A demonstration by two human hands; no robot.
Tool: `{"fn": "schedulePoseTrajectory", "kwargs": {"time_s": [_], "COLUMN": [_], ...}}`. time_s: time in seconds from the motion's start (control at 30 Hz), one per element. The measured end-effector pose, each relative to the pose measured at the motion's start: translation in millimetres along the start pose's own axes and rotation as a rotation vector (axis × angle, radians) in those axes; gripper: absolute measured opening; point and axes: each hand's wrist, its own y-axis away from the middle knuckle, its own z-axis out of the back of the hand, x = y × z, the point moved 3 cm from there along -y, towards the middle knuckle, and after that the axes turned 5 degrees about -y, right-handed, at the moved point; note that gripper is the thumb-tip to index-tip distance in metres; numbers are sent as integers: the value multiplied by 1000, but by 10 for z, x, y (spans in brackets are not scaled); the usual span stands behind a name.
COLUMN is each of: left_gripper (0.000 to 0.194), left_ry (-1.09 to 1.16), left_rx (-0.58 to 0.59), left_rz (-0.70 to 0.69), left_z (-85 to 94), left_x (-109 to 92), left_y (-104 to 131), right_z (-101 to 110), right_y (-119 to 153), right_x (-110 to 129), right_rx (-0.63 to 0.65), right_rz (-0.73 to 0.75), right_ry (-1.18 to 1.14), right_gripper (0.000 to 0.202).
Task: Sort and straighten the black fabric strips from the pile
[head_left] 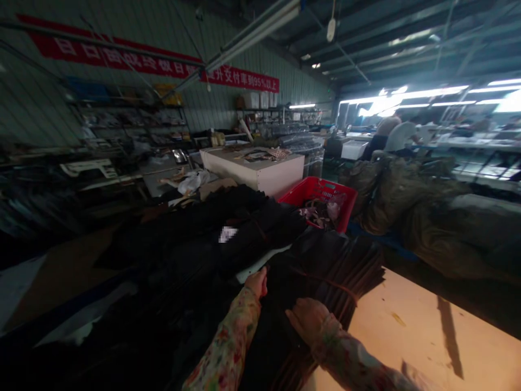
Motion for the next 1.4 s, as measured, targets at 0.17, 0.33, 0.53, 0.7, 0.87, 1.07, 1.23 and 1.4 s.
{"fn": "schedulePoseTrajectory", "kwargs": {"time_s": [0.17, 0.33, 0.53, 0.7, 0.87, 1.07, 1.23, 1.4], "left_gripper": [50, 53, 51, 41, 35, 32, 29, 20], "left_ry": [-16, -93, -338, -940, -1203, -860, -543, -752], "left_rx": [25, 35, 100, 118, 129, 194, 255, 270], "left_rz": [61, 29, -143, -599, -871, -789, -421, -507], "left_z": [56, 62, 71, -55, -225, -122, 32, -57], "left_x": [134, 98, -269, -739, -948, -787, -202, 18], "left_y": [-114, -127, 168, 680, 899, 801, 673, 607], "right_z": [-135, -64, 235, 212, 151, 62, -3, -48], "right_y": [65, -2, -230, -358, -393, -319, -277, -272], "right_x": [-33, -132, -214, -113, 81, 15, -40, -79], "right_rx": [55, -5, -21, -16, 28, -77, -145, -151], "right_rz": [45, 35, -20, -94, 23, -129, -179, -159], "right_ry": [12, -102, -446, -561, -622, -713, -792, -873], "right_gripper": [31, 29, 18, 29, 20, 24, 31, 26]}}
